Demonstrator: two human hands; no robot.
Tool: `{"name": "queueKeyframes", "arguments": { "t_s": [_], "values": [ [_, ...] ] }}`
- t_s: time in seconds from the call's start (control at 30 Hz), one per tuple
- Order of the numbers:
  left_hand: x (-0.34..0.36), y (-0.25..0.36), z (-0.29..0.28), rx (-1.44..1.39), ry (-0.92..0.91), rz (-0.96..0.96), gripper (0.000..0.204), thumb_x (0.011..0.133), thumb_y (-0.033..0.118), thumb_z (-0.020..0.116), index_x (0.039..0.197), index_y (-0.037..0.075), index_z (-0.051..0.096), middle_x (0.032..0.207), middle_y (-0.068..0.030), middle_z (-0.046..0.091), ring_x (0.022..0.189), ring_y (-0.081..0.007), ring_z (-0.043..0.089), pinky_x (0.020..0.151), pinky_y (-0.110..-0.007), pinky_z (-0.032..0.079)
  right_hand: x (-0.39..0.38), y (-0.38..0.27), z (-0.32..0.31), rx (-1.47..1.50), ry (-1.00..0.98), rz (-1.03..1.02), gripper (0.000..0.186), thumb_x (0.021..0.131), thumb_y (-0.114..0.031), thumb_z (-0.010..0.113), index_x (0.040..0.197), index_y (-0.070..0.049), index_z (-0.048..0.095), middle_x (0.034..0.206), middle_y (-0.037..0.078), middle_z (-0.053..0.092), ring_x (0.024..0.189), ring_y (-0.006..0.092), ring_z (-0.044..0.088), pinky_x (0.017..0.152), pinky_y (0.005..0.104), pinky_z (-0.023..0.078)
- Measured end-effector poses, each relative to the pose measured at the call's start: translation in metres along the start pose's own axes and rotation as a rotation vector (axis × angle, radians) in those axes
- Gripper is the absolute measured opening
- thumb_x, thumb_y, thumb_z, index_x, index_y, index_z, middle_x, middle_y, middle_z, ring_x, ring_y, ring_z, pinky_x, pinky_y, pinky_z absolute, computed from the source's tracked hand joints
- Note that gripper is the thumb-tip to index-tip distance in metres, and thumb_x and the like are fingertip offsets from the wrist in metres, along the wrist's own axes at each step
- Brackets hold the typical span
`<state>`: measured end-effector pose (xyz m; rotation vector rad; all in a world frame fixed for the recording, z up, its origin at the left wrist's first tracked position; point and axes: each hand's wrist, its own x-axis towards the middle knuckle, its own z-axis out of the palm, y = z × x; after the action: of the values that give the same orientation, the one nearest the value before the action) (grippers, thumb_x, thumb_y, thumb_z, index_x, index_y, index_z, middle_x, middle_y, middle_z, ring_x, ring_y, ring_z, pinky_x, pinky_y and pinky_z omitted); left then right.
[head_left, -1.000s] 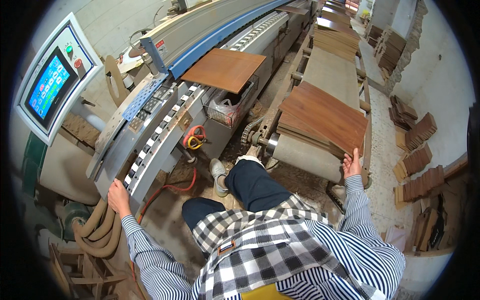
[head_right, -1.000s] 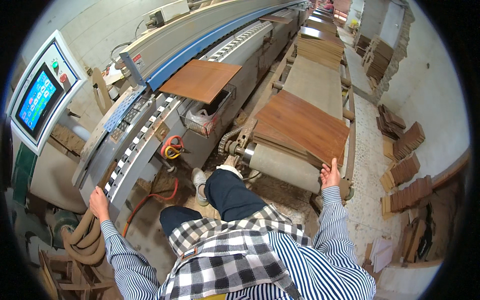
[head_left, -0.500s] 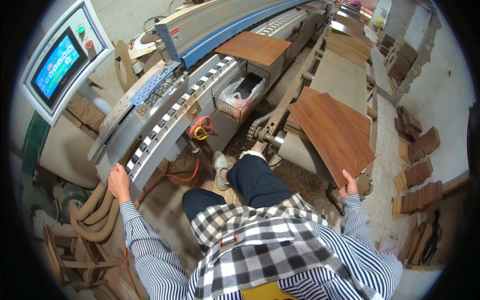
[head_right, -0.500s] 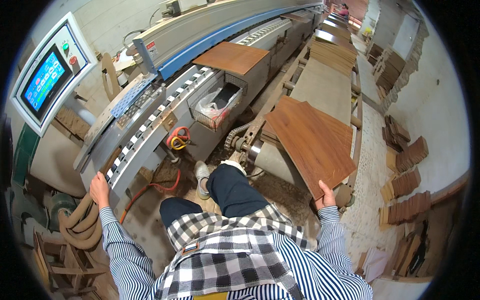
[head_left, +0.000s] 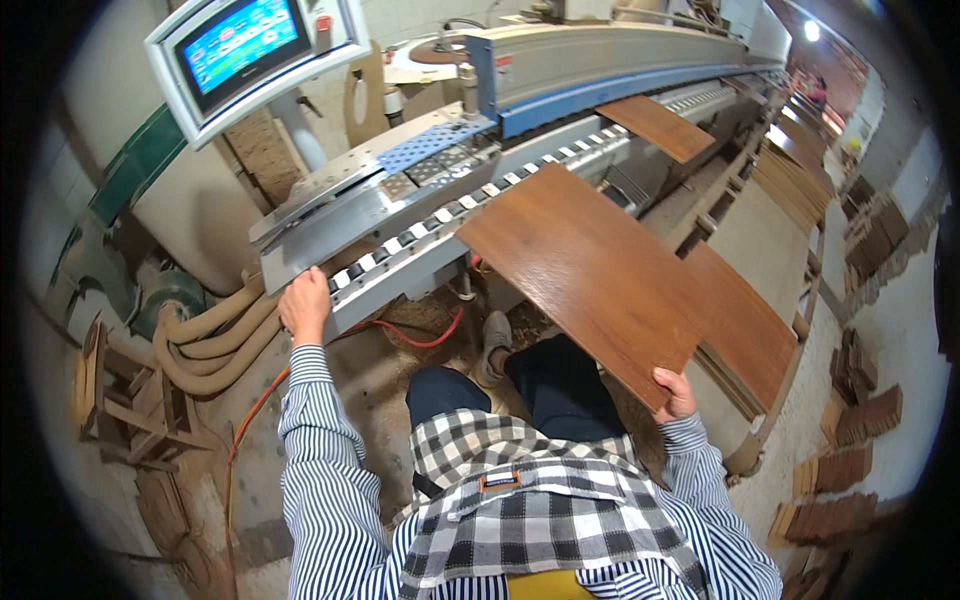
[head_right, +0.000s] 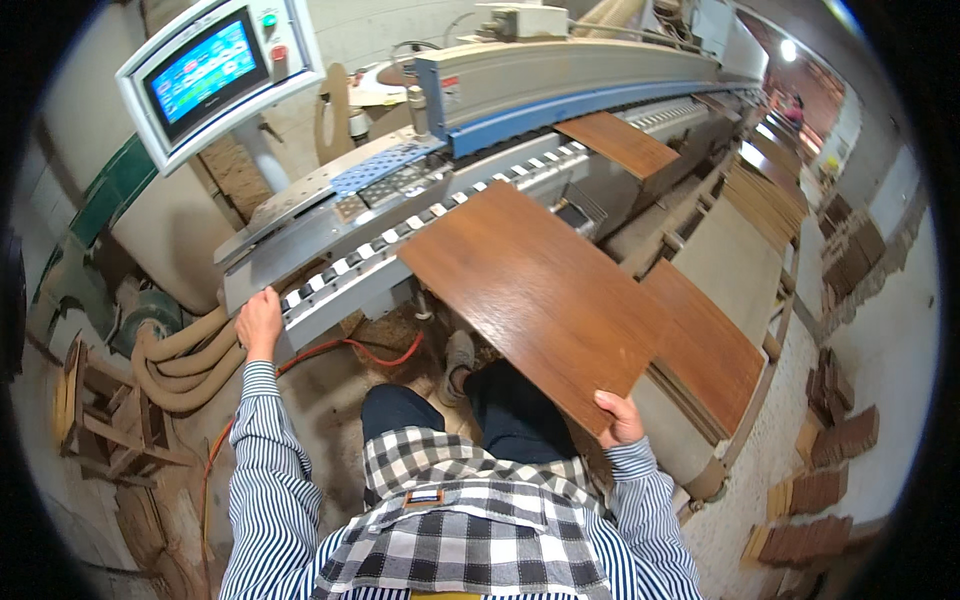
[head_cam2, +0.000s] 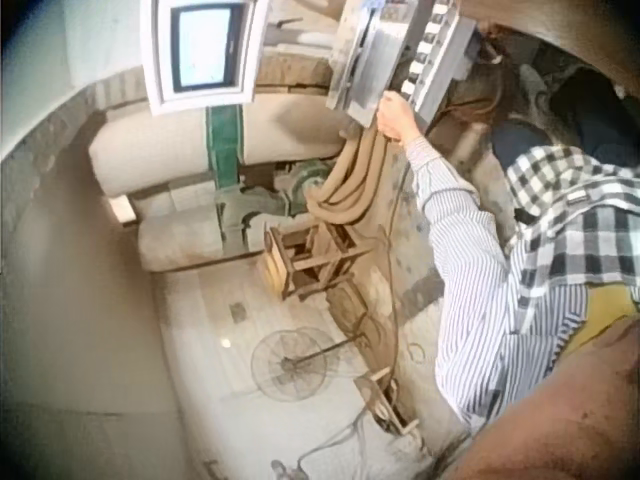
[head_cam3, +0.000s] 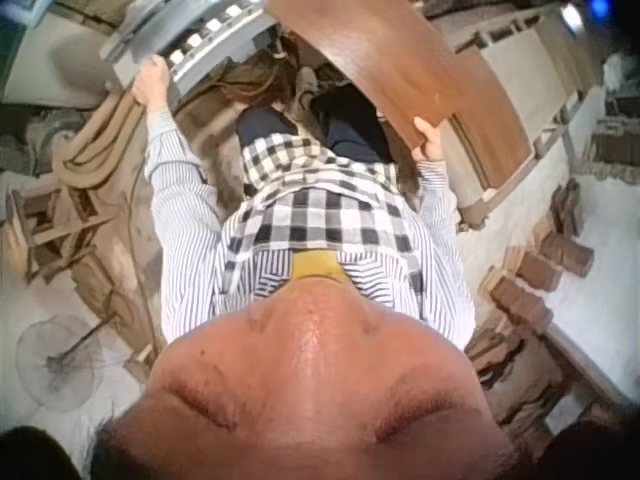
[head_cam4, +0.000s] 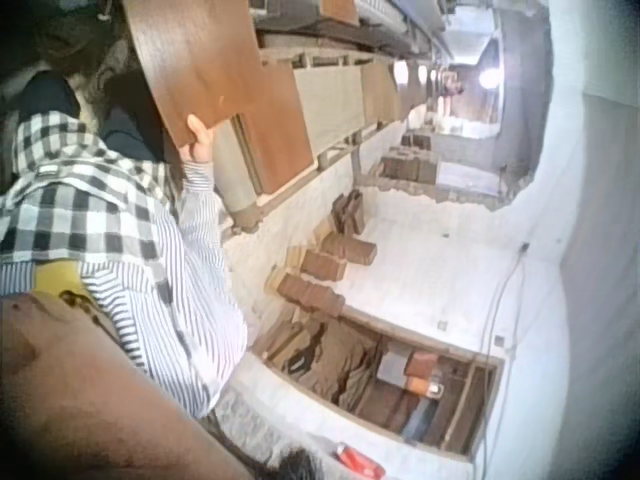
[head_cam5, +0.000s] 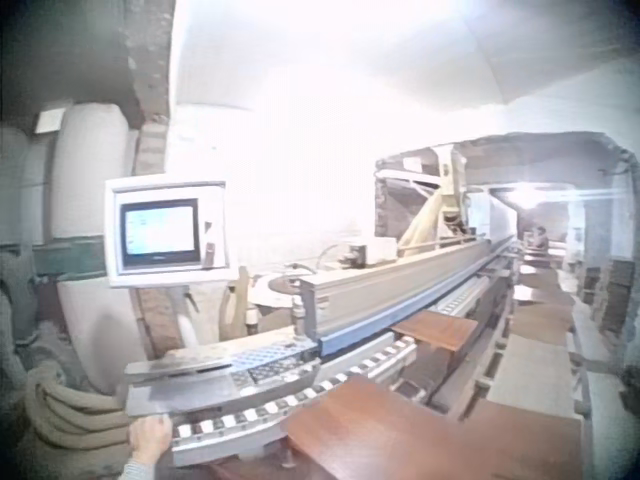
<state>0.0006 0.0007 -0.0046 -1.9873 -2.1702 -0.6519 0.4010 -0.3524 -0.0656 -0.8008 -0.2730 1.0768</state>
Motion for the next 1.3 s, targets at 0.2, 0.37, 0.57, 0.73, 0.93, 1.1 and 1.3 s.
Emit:
{"name": "queueKeyframes", "arguments": {
  "t_s": [0.2,0.37,0.57,0.73,0.93,1.1,1.3],
  "values": [
    [-0.002,-0.002,-0.002,-0.045,0.014,-0.006,0.042,0.086,0.035,0.039,0.076,0.004,0.066,0.076,-0.021,0.062,0.073,-0.038,0.06,0.068,-0.046,0.046,0.066,0.057,0.083,-0.141,-0.36,0.248,0.033,0.077,-0.009,0.063,0.107,-0.001,0.051,0.086,0.003,0.059,0.07,0.0105,0.057,0.058,0.0207,0.046],
    [-0.003,-0.004,-0.004,-0.061,0.017,-0.013,0.043,0.086,0.034,0.039,0.074,0.003,0.066,0.076,-0.0215,0.062,0.073,-0.0389,0.06,0.069,-0.047,0.046,0.066,0.098,0.172,-0.148,-0.501,0.401,0.026,0.083,-0.012,0.06,0.105,-0.002,0.053,0.087,0.004,0.058,0.07,0.0111,0.055,0.06,0.0213,0.045],
    [-0.002,-0.003,-0.001,-0.076,0.033,0.013,0.041,0.085,0.033,0.042,0.071,0.003,0.064,0.073,-0.0217,0.061,0.071,-0.0388,0.059,0.067,-0.047,0.046,0.09,0.139,0.193,-0.285,-0.816,0.559,0.026,0.085,-0.017,0.058,0.104,0.0,0.055,0.091,0.007,0.06,0.077,0.0136,0.057,0.069,0.0256,0.047],
    [-0.002,-0.005,-0.001,-0.081,0.03,0.0,0.04,0.085,0.033,0.041,0.072,0.003,0.065,0.073,-0.0213,0.061,0.071,-0.0381,0.06,0.067,-0.047,0.046,0.091,0.141,0.199,-0.434,-0.854,0.385,0.025,0.088,-0.021,0.054,0.1,0.0,0.059,0.091,0.007,0.063,0.072,0.0128,0.057,0.07,0.0253,0.047],
    [-0.004,-0.002,-0.004,-0.072,0.024,-0.003,0.04,0.085,0.034,0.041,0.074,0.004,0.065,0.074,-0.0211,0.062,0.071,-0.0382,0.06,0.067,-0.047,0.046,0.086,0.145,0.185,-0.494,-0.668,0.222,0.027,0.091,-0.022,0.049,0.09,0.003,0.059,0.083,0.01,0.064,0.067,0.0101,0.056,0.064,0.0231,0.047],
    [-0.004,-0.001,-0.002,-0.057,0.047,0.016,0.04,0.085,0.033,0.041,0.074,0.004,0.066,0.074,-0.0214,0.062,0.07,-0.0383,0.06,0.067,-0.047,0.046,0.082,0.143,0.185,-0.498,-0.618,0.186,0.029,0.091,-0.024,0.05,0.086,0.003,0.06,0.079,0.009,0.064,0.066,0.0095,0.055,0.063,0.0223,0.047],
    [-0.005,0.0,-0.002,-0.021,0.047,0.018,0.04,0.085,0.033,0.041,0.074,0.004,0.066,0.074,-0.0213,0.062,0.07,-0.0377,0.06,0.067,-0.047,0.046,0.083,0.137,0.181,-0.448,-0.546,0.14,0.029,0.09,-0.025,0.052,0.086,0.003,0.06,0.075,0.008,0.063,0.063,0.0088,0.054,0.06,0.0212,0.045]
  ]
}}
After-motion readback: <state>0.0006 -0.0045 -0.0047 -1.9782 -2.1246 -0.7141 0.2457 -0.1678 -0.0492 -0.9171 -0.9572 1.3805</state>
